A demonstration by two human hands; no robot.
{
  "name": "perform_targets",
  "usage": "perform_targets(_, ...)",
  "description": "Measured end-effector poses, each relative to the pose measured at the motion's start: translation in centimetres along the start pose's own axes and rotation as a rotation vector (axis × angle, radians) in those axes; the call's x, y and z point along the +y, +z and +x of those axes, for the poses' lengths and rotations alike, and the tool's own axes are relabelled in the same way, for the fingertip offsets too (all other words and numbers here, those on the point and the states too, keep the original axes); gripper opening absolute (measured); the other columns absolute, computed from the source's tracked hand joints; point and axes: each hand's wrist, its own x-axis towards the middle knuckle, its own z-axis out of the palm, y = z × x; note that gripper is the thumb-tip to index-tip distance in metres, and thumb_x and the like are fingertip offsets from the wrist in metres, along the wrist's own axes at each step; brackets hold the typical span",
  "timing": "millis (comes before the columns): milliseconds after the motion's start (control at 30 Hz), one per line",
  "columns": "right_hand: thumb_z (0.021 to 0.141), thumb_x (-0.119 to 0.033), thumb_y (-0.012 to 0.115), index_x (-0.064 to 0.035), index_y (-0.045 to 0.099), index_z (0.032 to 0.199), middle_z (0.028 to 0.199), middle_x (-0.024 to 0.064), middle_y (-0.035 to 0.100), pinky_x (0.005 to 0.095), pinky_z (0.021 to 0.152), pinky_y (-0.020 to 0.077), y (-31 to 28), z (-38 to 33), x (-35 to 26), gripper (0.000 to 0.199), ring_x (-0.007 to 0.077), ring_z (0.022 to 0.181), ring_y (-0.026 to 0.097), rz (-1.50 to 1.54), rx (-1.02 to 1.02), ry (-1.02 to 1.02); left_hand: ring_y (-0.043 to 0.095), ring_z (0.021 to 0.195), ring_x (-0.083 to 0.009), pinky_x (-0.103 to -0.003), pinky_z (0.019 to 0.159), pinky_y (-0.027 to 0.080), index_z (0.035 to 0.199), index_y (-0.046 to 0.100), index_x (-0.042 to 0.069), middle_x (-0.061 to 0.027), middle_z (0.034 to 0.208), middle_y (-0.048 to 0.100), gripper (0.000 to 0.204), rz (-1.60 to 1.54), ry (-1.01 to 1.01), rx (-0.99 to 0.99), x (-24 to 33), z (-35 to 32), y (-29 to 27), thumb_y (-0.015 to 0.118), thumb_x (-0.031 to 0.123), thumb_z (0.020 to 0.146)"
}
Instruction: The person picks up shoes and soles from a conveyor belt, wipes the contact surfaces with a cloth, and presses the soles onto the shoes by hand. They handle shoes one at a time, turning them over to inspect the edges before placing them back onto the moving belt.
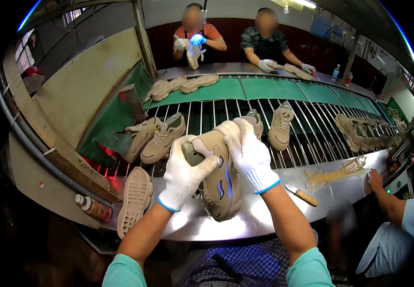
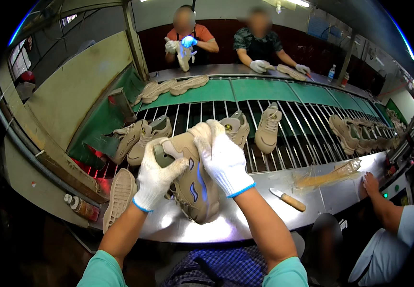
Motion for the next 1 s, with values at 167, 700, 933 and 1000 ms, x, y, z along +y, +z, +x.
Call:
perform_targets(167, 0.101, -0.057, 0.065, 0.0000, 0.033, 0.161, 0.125, 0.0275, 0.072, 0.0501, 0.092, 0.0600, 1.6, -4.5, 1.1, 0.089, 0.0481, 0.107, 0.073, 0.148, -0.293, 0.302, 0.069, 0.109, -0.0204, -0.036, 0.096, 0.059, 0.138, 0.051, -0.001, -0.0125, 0.122, 0.069, 0.073, -0.149, -0.075, -0.008, -0.9, 1.1, -0.4, 0.092, 0.025, 0.084)
perform_targets(700, 0.111, -0.055, 0.045, -0.0036, 0.047, 0.155, 0.147, 0.0260, 0.058, 0.0539, 0.109, 0.0493, 0.3, -8.1, 0.8, 0.068, 0.0503, 0.129, 0.061, 0.263, -0.534, 0.445, 0.069, 0.107, -0.0175, -0.032, 0.090, 0.062, 0.137, 0.048, 0.000, -0.0121, 0.122, 0.066, 0.063, -0.308, -0.120, 0.027, -2.0, -0.1, -0.3, 0.088, 0.008, 0.088)
perform_targets(933, 0.109, -0.047, 0.053, -0.0034, 0.034, 0.163, 0.149, 0.0329, 0.055, 0.0552, 0.104, 0.0529, -0.1, -13.0, -0.6, 0.072, 0.0527, 0.122, 0.065, 0.265, -0.540, 0.413, 0.068, 0.107, -0.0175, -0.033, 0.094, 0.060, 0.137, 0.050, -0.001, -0.0121, 0.124, 0.066, 0.060, -0.240, -0.066, 0.129, -4.2, -0.3, -1.7, 0.086, 0.007, 0.090)
perform_targets(1000, 0.106, -0.041, 0.061, 0.0000, 0.032, 0.164, 0.144, 0.0351, 0.059, 0.0523, 0.104, 0.0544, 0.1, -16.3, -0.2, 0.077, 0.0521, 0.125, 0.064, 0.263, -0.492, 0.427, 0.068, 0.108, -0.0179, -0.034, 0.095, 0.059, 0.138, 0.048, -0.001, -0.0128, 0.125, 0.065, 0.060, -0.259, -0.080, 0.120, -3.9, -0.3, -1.6, 0.085, 0.008, 0.091)
